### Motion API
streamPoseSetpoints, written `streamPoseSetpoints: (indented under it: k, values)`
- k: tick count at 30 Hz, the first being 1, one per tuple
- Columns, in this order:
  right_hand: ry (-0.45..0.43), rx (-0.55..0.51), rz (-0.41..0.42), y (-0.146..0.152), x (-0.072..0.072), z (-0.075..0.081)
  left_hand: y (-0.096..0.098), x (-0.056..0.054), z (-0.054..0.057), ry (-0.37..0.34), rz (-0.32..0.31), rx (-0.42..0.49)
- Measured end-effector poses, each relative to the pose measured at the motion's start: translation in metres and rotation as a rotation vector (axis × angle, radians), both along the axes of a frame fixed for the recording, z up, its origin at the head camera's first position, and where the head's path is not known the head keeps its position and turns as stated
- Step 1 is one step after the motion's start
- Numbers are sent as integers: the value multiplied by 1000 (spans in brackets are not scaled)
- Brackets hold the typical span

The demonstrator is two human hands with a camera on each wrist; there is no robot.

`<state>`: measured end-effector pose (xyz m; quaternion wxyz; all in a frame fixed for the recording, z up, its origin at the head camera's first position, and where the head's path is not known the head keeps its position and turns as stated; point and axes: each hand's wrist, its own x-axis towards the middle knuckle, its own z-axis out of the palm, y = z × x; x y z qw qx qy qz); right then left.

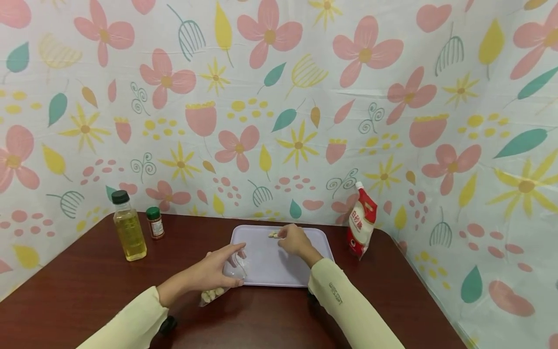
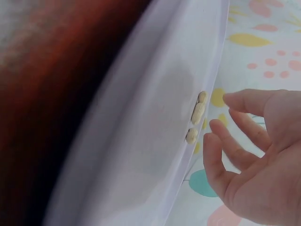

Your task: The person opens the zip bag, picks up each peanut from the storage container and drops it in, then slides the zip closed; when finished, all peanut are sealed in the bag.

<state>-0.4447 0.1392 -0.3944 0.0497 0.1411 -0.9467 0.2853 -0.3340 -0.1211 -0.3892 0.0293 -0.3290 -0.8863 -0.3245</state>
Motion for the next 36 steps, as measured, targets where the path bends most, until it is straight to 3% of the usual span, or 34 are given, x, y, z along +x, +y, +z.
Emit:
streamPoseSetpoints:
  k: [7,18,22,26,32,36]
  values:
    - [-2,35,37,-4,-14,-4,0,3,1,28,-23,26]
    - [-58,100,-18,-11,-27,-11,-1,16,6,90,-107,102]
    - [-51,123,-33,-12,-27,-8,-1,19,14,22,-177,202]
    - [-52,137,-59,-13,-28,-8,-1,22,22,-46,-197,280]
    - [-96,170,-54,-13,-30,-8,-1,23,20,-78,-202,281]
    - [-76,186,-53,-13,-32,-10,-4,25,23,-49,-200,267]
